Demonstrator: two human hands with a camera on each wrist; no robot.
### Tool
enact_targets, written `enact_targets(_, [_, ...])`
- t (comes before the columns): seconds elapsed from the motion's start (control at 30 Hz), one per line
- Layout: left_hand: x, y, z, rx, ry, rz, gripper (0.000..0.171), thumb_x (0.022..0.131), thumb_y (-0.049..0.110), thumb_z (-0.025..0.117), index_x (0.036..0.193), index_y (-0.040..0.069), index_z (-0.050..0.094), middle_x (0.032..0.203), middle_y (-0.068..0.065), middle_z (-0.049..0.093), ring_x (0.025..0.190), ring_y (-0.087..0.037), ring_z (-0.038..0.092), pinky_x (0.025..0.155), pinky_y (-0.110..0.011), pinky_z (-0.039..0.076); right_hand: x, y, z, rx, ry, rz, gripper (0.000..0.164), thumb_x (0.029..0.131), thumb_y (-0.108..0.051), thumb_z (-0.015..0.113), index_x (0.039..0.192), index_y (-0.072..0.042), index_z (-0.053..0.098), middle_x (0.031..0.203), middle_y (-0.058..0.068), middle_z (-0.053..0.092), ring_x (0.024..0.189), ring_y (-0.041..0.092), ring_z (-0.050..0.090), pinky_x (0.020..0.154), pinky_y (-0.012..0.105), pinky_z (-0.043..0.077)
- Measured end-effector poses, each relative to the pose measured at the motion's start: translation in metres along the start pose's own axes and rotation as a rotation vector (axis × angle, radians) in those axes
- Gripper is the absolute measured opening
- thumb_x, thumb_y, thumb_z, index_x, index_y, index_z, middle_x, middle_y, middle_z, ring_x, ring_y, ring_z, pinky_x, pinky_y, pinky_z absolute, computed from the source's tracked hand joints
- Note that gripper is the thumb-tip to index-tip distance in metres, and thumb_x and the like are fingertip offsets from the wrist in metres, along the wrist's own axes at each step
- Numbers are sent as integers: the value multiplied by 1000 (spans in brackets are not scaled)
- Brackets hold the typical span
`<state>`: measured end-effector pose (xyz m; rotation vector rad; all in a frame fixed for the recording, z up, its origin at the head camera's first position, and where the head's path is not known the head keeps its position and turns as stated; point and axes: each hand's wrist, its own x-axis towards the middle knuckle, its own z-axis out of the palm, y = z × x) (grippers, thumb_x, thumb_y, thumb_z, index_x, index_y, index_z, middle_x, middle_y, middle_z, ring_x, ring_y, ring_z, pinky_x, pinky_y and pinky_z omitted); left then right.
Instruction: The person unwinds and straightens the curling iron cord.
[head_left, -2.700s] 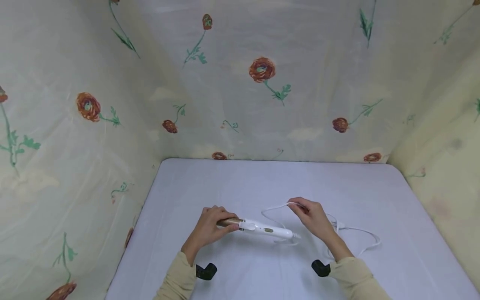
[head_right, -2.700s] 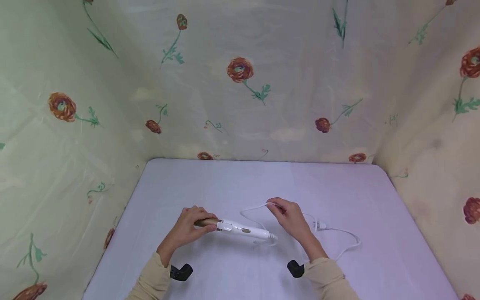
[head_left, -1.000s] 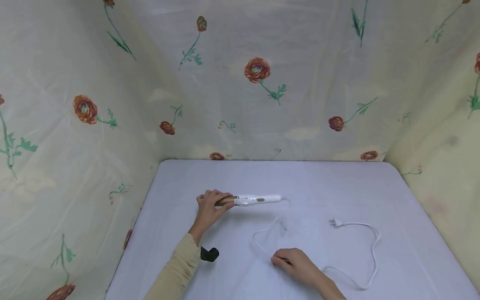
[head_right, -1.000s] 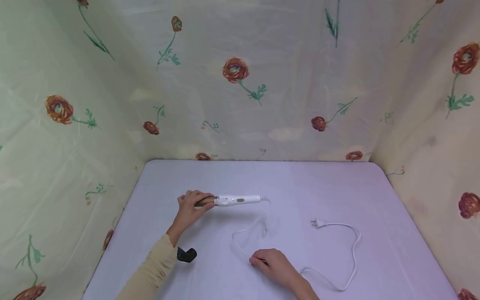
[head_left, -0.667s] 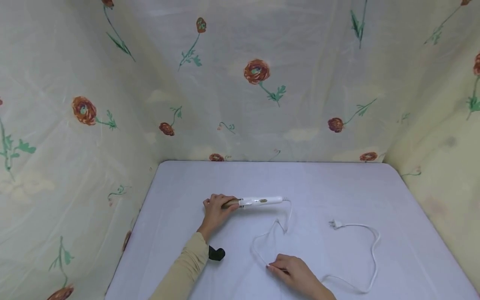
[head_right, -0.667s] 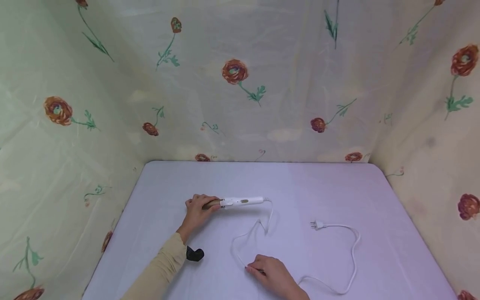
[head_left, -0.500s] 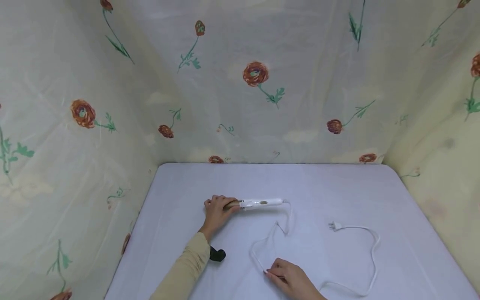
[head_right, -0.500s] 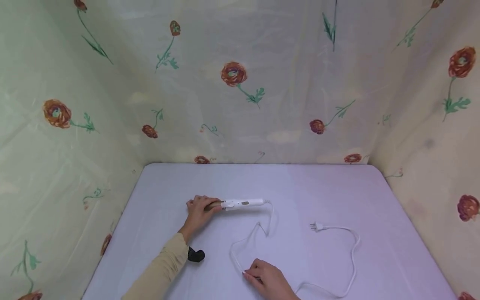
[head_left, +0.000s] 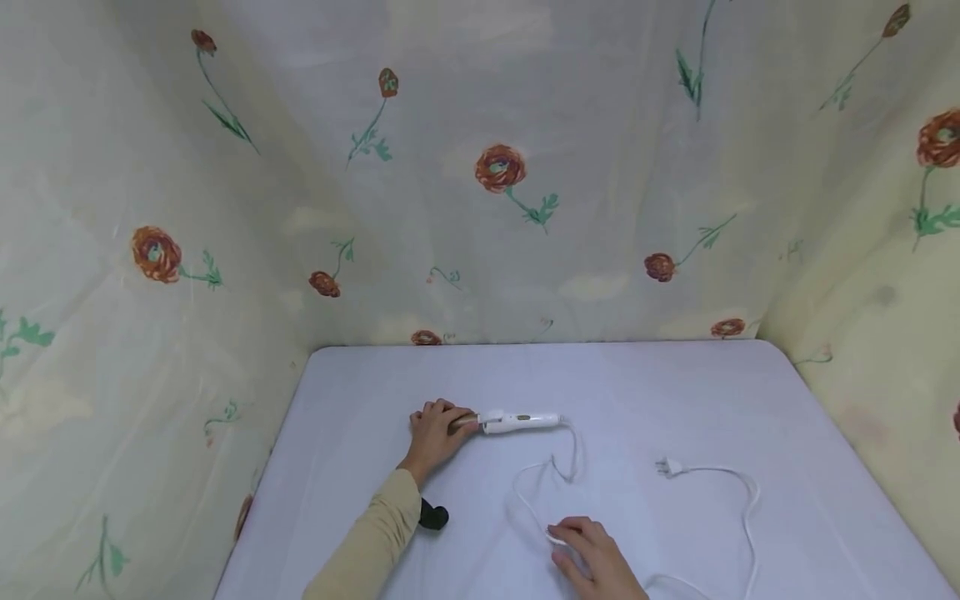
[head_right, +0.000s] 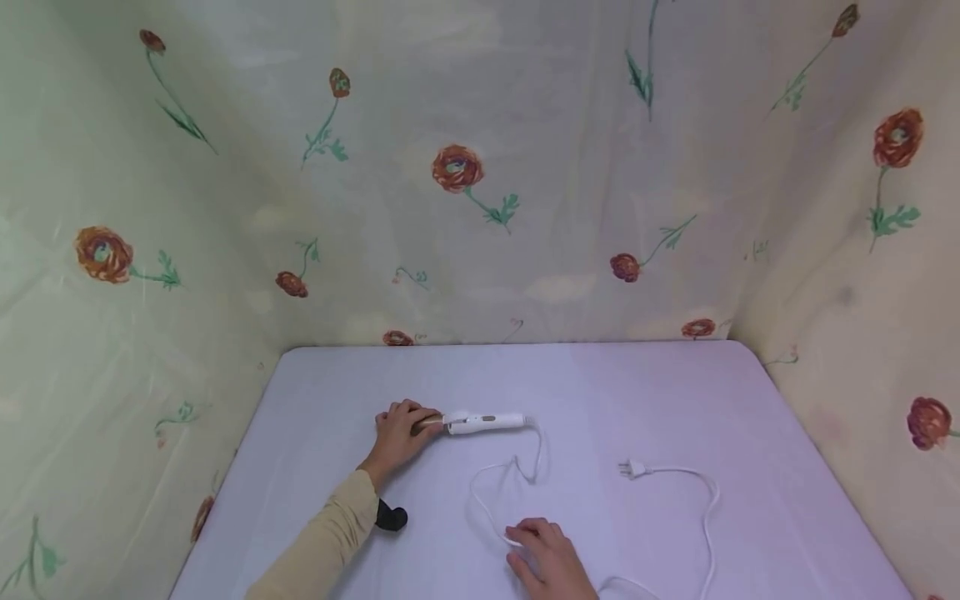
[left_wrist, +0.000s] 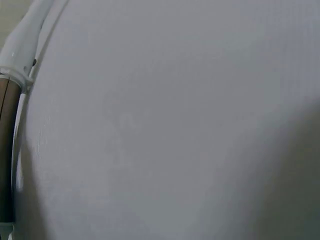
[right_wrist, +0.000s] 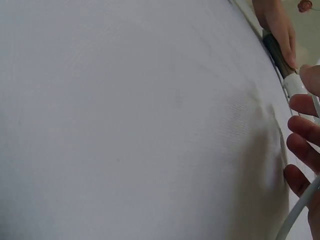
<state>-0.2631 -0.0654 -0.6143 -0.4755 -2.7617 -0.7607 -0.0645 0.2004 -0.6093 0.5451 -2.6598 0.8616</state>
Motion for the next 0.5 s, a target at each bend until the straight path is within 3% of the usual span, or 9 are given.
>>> enact_targets(0.13, [-5,-5,-2,21,5,16,41,87,53,59,117,26,67,105,-4,62,97,-24,52,84,-50,29,-5,-6,-2,58,-40,165,40,84,-23,71,122,-15,63,113,-9,59,100,13,58,82,36,49])
enact_targets(0.27, [-16,-3,-5,44,60,-20,52,87,55,58,128,23,59,118,-9,59,110,-28,51,93,-59,24,-8,-11,-6,72,-61,268,54,86,-28,69,135,-16,52,128,-1,58,116,21,55,91,44,46])
enact_targets(0.43, [-35,4,-15,30,146,-121,60,91,53,53,141,22,44,138,-10,48,129,-28,41,100,-61,18,0,-6,-16,101,-61,265,57,90,-28,65,141,-16,43,140,4,49,127,25,45,97,48,41])
enact_targets(0.5, [-45,9,-22,15,161,-156,60,93,51,52,143,21,41,141,-11,45,132,-27,37,100,-60,18,5,0,-24,105,-49,239,56,91,-26,63,142,-15,42,141,6,47,128,27,44,101,41,39])
